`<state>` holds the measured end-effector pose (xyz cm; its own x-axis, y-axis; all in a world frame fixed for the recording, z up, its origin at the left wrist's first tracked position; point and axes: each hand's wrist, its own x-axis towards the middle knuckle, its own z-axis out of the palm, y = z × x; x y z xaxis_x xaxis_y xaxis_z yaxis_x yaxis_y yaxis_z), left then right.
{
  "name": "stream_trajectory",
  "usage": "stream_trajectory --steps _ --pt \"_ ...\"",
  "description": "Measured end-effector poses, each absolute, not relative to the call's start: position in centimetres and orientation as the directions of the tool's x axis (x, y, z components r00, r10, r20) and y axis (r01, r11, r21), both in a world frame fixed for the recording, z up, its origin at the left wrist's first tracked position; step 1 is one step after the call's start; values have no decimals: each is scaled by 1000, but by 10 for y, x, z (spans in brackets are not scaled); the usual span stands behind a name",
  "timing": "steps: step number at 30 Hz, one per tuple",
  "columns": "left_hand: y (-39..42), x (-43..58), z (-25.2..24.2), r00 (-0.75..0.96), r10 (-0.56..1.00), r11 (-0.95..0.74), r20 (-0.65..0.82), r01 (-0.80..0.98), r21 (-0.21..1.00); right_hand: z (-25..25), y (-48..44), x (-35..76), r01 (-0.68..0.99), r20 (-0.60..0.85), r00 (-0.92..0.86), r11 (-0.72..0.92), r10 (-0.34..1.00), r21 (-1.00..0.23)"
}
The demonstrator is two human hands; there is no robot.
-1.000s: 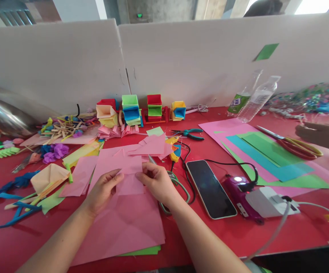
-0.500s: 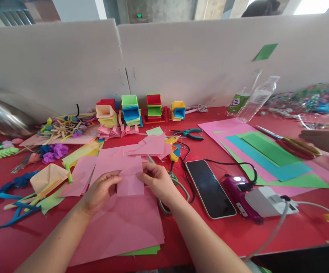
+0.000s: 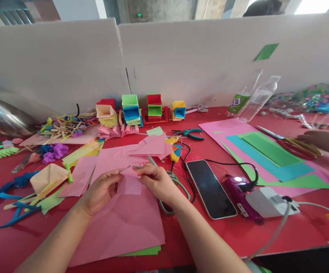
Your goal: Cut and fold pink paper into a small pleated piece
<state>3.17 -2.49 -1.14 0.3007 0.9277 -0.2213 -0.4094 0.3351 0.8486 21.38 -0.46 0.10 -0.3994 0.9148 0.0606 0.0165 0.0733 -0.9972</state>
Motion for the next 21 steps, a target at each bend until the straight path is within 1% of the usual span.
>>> stream_trajectory --steps 2,5,7,10,14,18,21 --pt "-24 31 -12 285 925 361 -253 -443 821 0 -3 215 46 149 -428 186 892 -981" --pt "-24 29 -14 299 917 383 -264 -477 791 -2 -2 216 96 236 -443 307 865 -947" --pt "-25 29 -16 319 917 372 -241 -460 806 -2 -2 216 133 274 -461 371 844 -919" --pt "-26 30 -17 323 920 344 -223 -389 854 -1 -3 216 161 302 -518 438 801 -885" --pt "-25 31 -18 266 944 286 -197 -355 890 2 -4 217 144 298 -523 427 799 -893" --pt "-24 31 -21 118 987 146 -113 -328 933 4 -7 216 111 274 -412 347 869 -931" --pt "-24 31 -23 47 995 94 -84 -277 956 1 -9 212 114 240 -330 291 913 -950"
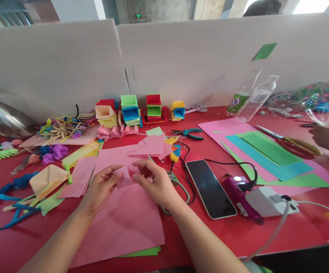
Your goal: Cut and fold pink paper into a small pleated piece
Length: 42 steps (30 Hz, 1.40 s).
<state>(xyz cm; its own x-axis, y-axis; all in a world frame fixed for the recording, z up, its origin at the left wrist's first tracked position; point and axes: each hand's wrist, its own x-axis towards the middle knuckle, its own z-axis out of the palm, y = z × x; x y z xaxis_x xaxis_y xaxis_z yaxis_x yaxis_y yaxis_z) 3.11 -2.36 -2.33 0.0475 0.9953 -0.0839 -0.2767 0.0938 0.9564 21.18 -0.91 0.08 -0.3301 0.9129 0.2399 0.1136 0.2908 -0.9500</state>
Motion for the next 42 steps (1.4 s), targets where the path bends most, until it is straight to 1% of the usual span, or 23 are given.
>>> stream_trajectory --steps 3,6,9,11,14,18,22,27,29,33,38,42 --pt "-24 32 -23 48 996 88 -77 -273 958 -2 -10 208 97 231 -290 268 929 -958" --pt "-25 33 -21 50 997 77 -67 -247 966 -1 -9 207 105 183 -244 214 952 -971" --pt "-27 34 -18 41 998 59 -53 -185 981 2 -8 209 144 123 -203 153 972 -978" --pt "-28 35 -16 44 998 46 -41 -118 992 4 -8 210 161 112 -192 144 975 -977" --pt "-29 35 -13 76 997 26 -23 -41 999 5 -8 210 170 136 -181 167 974 -971" --pt "-28 35 -13 157 987 22 -16 -31 999 6 -9 209 168 159 -210 196 965 -966" --pt "-28 36 -15 180 984 13 -9 -22 1000 6 -9 209 181 169 -245 217 955 -959" --pt "-30 37 -15 347 937 54 -25 -73 996 6 -11 209 197 197 -307 265 931 -944" --pt "-31 38 -15 383 924 44 -23 -45 998 7 -13 209 231 200 -336 287 920 -930" --pt "-32 38 -15 368 927 43 -70 81 996 9 -14 208 299 222 -338 328 915 -896" --pt "-33 39 -14 316 948 24 -36 43 999 8 -13 209 303 246 -347 357 905 -884" --pt "-34 40 -14 236 971 32 -47 69 997 7 -14 209 317 249 -330 356 910 -879"
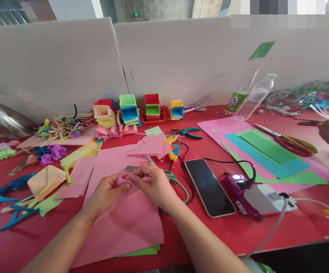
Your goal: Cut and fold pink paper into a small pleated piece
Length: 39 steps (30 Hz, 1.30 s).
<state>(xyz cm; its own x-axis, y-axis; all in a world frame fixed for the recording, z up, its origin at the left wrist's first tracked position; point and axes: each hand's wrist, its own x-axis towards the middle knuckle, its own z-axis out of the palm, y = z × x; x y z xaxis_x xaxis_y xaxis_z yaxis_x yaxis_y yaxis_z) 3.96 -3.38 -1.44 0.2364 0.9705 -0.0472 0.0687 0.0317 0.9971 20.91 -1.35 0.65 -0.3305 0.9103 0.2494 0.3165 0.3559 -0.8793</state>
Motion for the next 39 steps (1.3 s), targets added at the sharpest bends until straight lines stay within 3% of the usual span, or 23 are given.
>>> stream_trajectory --steps 9,14,21,27,32,39 --pt "-34 41 -22 222 973 44 -70 121 992 5 -17 204 303 232 -282 316 931 -899" --pt "-33 41 -18 213 975 62 -56 -22 998 6 -15 205 259 254 -278 327 926 -909" --pt "-26 42 -27 -42 999 -18 8 -247 969 6 -13 209 236 376 -266 438 888 -868" --pt "-32 45 -18 1 999 -46 47 -205 978 1 -14 205 264 417 -253 477 873 -838" --pt "-32 43 -10 88 996 -7 13 -65 998 2 -13 206 269 433 -248 491 866 -828" --pt "-30 39 -8 179 984 -11 5 33 999 1 -11 209 349 514 -297 593 805 -726"
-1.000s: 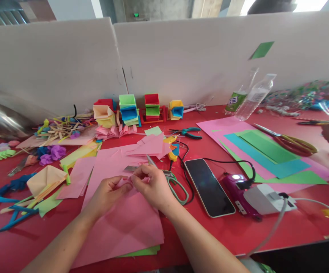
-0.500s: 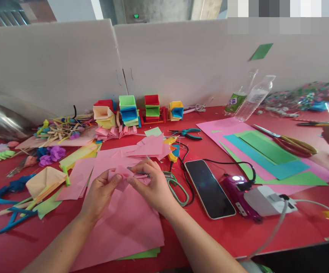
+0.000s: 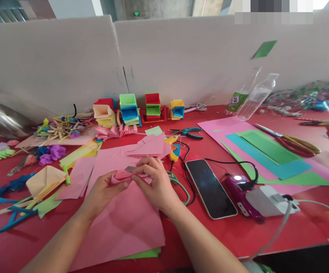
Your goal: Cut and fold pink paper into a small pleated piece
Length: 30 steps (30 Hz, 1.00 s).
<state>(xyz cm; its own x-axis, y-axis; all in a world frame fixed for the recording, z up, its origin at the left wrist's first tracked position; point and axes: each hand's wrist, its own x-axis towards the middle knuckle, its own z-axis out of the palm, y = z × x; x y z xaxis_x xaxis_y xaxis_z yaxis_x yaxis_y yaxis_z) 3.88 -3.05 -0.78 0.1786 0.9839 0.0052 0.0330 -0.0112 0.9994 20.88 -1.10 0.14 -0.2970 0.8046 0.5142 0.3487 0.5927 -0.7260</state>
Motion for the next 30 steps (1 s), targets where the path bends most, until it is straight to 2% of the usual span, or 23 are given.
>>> stream_trajectory --steps 5,8,11,19,25,30 --pt "-32 38 -9 95 991 -108 94 159 981 1 -11 211 336 552 -302 629 777 -701" --pt "-32 39 -10 63 981 -190 181 192 963 2 -11 211 315 546 -287 616 787 -722" --pt "-31 39 -12 20 978 -208 208 203 957 1 -9 210 312 535 -273 599 800 -737" --pt "-22 37 -21 -73 990 -115 117 26 993 -16 0 201 339 621 -243 665 745 -665" --pt "-15 35 -32 -108 991 -94 79 -138 986 -17 2 197 434 681 -190 682 708 -588" --pt "-16 37 -32 -51 992 -124 115 -235 964 2 5 192 487 633 -307 689 710 -536"
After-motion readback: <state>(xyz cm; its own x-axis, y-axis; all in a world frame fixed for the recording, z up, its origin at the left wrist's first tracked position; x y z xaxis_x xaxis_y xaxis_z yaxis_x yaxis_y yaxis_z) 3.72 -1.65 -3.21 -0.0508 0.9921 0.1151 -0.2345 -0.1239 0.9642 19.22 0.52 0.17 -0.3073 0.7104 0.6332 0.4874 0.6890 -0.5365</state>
